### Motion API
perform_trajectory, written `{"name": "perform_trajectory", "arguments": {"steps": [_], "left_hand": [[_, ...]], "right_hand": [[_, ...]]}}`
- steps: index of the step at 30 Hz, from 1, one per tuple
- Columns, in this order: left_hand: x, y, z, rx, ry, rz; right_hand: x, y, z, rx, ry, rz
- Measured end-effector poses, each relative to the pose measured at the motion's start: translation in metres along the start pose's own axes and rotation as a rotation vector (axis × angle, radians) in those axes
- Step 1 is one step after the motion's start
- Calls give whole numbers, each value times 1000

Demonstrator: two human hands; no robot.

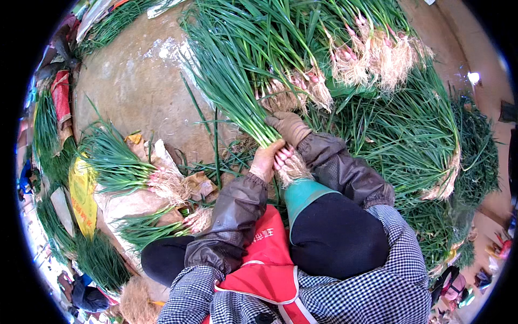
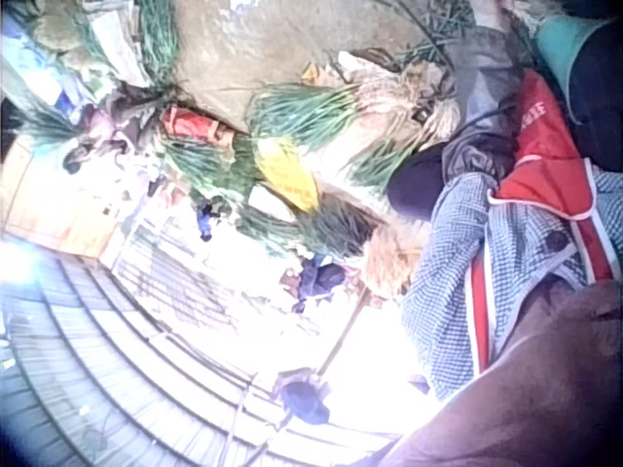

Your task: The person is sorting and bundling green onions by hand, removing damaged leaves and grouping them into bunches on the floor.

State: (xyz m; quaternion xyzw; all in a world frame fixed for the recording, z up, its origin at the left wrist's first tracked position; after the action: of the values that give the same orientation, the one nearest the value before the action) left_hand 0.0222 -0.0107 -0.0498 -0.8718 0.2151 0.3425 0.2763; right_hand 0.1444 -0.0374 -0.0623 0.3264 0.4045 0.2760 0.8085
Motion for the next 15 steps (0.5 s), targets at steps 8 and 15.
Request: {"name": "perform_trajectory", "arguments": {"steps": [8,15], "left_hand": [[-2,7,-11,227,-269,-25],[6,18,-17,-7,-59,47]], "right_hand": [[-1,-22,-4,-173,-146,-11],[7,-45,-15,-302,-31,148]]}}
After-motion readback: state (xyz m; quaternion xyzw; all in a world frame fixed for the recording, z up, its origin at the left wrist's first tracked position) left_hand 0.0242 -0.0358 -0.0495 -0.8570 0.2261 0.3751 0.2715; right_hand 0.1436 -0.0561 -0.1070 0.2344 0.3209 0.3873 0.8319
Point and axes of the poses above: each hand's wrist, its own x-axis towards the middle knuckle, its own z-axis out of the back of the hand, y = z × x, the point moved 6 cm from there along x, towards the middle knuckle, and after that the axes turned 8 degrees about z, right-handed, at the moved point
